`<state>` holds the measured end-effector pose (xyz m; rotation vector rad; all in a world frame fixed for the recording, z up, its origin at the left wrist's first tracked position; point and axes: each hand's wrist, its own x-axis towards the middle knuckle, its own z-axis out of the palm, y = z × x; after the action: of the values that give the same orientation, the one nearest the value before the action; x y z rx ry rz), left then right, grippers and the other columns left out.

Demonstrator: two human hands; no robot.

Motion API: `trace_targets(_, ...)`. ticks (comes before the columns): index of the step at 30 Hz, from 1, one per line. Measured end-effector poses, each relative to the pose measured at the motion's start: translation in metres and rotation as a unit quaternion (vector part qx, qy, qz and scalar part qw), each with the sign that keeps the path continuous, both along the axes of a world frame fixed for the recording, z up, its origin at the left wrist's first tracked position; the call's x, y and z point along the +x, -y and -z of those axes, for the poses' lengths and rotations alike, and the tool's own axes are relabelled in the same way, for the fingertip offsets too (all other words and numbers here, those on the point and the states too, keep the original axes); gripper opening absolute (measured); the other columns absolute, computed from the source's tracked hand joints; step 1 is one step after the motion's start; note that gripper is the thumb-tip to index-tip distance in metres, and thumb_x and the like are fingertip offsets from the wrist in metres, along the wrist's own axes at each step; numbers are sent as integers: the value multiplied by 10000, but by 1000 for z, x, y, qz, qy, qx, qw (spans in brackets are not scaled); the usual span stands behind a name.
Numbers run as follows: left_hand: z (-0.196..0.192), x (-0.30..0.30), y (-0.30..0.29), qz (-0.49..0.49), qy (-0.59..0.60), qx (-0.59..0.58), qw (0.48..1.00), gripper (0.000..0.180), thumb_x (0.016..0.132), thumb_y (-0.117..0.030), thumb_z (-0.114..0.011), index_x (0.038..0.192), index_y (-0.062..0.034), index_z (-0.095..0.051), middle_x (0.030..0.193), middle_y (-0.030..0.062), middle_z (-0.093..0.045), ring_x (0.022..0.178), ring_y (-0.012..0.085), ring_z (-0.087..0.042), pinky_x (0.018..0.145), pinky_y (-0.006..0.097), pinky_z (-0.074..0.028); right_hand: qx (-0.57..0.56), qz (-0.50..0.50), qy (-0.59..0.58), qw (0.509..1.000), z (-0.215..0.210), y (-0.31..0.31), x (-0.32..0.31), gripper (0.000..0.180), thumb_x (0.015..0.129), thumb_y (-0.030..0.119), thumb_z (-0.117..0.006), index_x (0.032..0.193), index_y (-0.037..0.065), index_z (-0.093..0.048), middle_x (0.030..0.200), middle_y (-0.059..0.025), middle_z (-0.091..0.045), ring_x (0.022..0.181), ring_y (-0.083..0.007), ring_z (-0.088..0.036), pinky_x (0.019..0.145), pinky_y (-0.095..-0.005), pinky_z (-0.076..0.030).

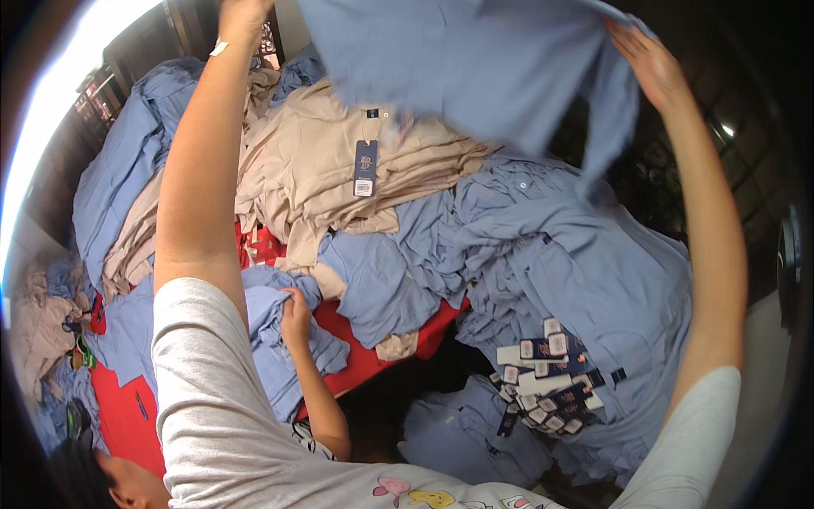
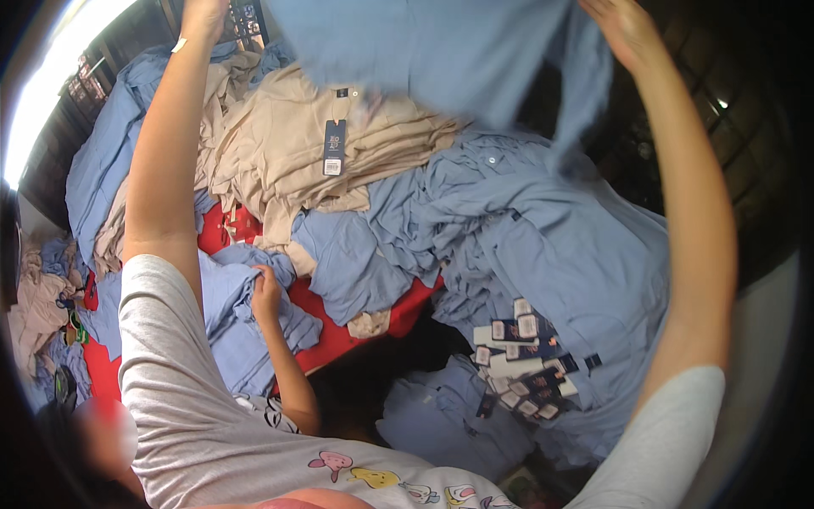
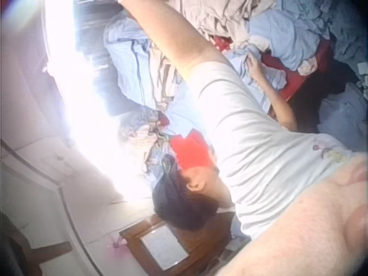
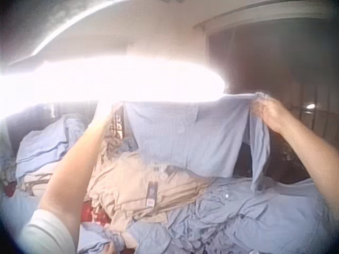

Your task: The person uses small scissors to cut tags and threads from light blue shirts laid out on a red table. They handle each shirt one at a time, smoothing the fabric and trimming loose ends before moving to the next item.

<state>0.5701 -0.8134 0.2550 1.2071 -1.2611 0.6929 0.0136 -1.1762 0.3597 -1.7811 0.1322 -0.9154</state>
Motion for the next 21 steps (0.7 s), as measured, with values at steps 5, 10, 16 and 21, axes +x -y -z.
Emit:
trace_targets(5,30,25,14,-26,-252,92,963,397,1046,-302,-586,1280,11,-655,1139,132,-749,1037,271,-707,945,388,-569,35,133,-49,989,115,-27,171,784,992,303,-668,1600,45,-245,1583,-248,-409,1449,-385,-441,1213,-452,-366)
trace_targets(10,118,102,1,-51,-394,291,871,581,913,-332,-765,1350,14,-603,1263,113,-654,1196,233,-579,1063,430,-447,19,101,-223,969,216,-59,196,1097,958,438,-744,1652,-17,-27,1604,-311,-355,1465,-377,-427,1214,-434,-361)
trace_targets(16,188,56,22,-12,-499,165,851,461,917,-276,-725,1305,-38,-653,1266,69,-645,1180,253,-568,1005,417,-486,98,9,-205,974,239,-158,104,575,1027,352,-645,1468,-3,-543,1387,-121,-636,1316,-220,-581,1037,-379,-485)
trace_targets(21,202,57,-13,-77,-400,189,893,384,965,-259,-667,1287,-51,-688,1247,60,-695,1114,214,-640,971,366,-487,105,-408,-124,898,199,-367,25,666,1010,458,-599,1409,-74,-573,1453,-264,-589,1370,-354,-558,1064,-434,-477)
